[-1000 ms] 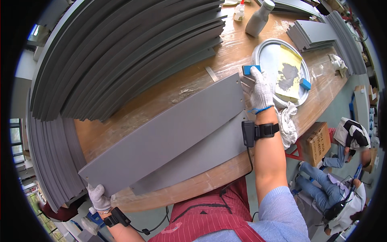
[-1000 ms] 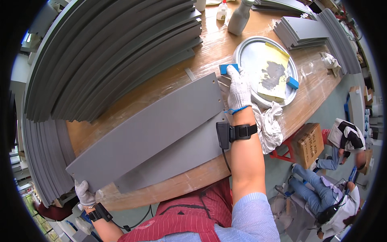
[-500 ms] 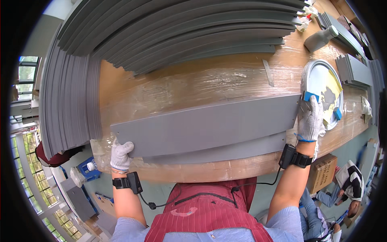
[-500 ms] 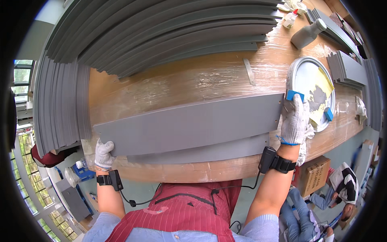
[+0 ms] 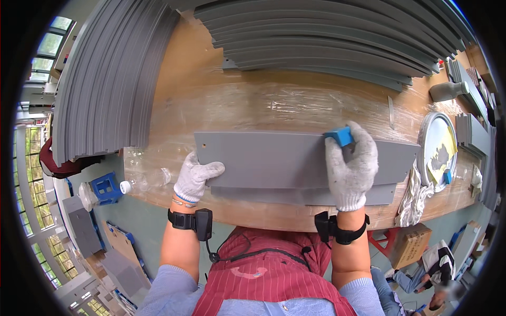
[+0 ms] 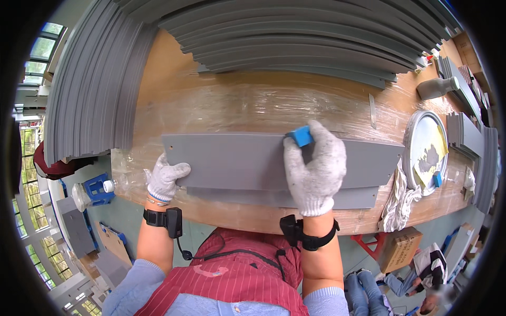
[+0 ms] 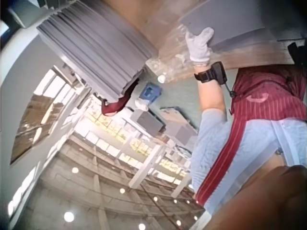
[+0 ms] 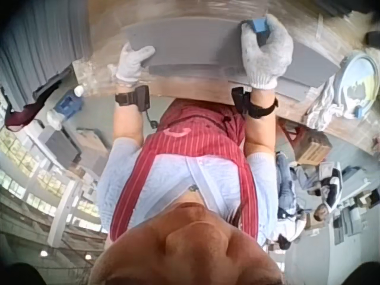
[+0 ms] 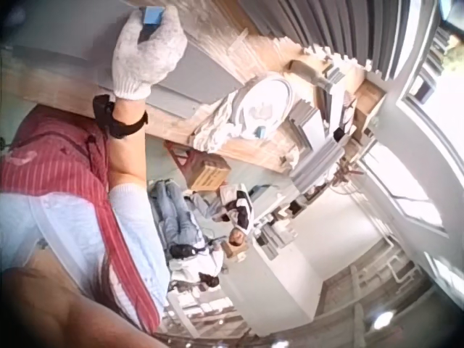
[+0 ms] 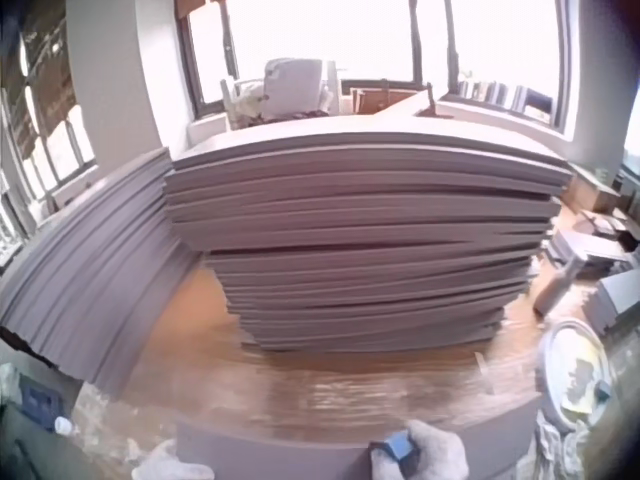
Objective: The person sands the edges of gray metal panels using a blue sanding block and wipes them with a white cloth. They repeatedly pick up panels from a stack, sand the edges, wipe the surface, and place them back on the stack.
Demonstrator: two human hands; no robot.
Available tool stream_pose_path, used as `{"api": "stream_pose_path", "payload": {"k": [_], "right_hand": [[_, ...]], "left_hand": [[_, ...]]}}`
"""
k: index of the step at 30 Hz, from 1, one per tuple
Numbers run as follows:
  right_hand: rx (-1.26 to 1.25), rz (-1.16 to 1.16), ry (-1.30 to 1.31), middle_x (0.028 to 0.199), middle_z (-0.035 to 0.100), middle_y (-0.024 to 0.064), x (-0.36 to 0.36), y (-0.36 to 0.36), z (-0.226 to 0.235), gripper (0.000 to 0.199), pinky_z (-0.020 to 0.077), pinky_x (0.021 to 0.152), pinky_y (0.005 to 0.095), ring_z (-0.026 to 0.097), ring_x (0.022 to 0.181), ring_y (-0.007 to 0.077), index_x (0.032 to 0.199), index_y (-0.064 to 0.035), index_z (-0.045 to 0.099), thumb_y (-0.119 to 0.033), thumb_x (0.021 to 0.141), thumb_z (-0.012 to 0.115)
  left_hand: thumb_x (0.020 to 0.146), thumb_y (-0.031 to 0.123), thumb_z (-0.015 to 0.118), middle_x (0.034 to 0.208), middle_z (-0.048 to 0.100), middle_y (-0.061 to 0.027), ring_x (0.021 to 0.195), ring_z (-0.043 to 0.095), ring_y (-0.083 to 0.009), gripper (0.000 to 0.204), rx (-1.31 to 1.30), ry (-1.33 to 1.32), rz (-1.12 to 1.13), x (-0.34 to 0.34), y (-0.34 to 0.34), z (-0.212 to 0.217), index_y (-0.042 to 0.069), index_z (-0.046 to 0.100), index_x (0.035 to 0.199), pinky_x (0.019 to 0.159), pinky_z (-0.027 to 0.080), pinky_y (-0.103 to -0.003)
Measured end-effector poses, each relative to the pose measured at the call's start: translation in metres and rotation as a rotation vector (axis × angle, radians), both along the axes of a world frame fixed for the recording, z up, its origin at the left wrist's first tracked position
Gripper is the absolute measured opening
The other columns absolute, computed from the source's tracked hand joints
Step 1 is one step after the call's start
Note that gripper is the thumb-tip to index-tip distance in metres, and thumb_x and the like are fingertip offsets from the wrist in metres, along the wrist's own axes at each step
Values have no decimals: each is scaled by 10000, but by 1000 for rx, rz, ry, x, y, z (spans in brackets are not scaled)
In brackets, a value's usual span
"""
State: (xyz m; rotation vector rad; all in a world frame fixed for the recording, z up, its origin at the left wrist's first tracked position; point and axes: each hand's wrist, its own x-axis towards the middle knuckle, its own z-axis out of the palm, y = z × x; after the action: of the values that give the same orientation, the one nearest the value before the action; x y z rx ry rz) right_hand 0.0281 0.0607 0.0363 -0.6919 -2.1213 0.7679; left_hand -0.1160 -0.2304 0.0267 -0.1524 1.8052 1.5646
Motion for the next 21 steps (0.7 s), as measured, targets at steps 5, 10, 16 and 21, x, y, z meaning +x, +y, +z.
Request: {"api": "stream_pose_path", "payload": {"k": [5, 10, 16, 21], "right_hand": [[117, 317, -5, 873, 659, 75, -58, -76, 28, 484, 496, 706, 417, 622, 773, 273, 1122, -77, 638, -116, 677, 825], [60, 319, 0, 846, 656, 65, -66, -88, 25, 435, 484, 699, 439, 618, 757, 283, 1086, -99, 633, -113, 687, 805], [145, 6, -73, 823, 654, 100, -3, 5, 1, 413, 487, 706, 431, 618, 755, 310, 1096, -82, 634, -132, 710, 772], [147, -312, -180, 881, 692, 141, 65, 95, -10, 358, 527, 773, 419, 667, 830, 330, 1083, -45, 681, -149, 762, 799]], "left_hand": [[779, 11, 747, 953, 712, -55, 846, 690, -145, 367, 160, 36, -18, 1, 4, -4, 10, 645, 1132, 758, 571, -294], [774, -19, 704, 992, 708, -81, 890, 698, -180, 382, 256, 2, -7, -2, 5, -7, -9, 639, 1150, 780, 581, -319], [755, -66, 697, 1000, 692, -110, 898, 705, -228, 497, 269, -9, 39, -10, -12, -25, -26, 544, 1226, 807, 612, -379], [763, -64, 697, 1086, 662, -120, 945, 696, -250, 586, 281, -3, 24, -18, -22, -39, -16, 489, 1309, 854, 607, -404]]}}
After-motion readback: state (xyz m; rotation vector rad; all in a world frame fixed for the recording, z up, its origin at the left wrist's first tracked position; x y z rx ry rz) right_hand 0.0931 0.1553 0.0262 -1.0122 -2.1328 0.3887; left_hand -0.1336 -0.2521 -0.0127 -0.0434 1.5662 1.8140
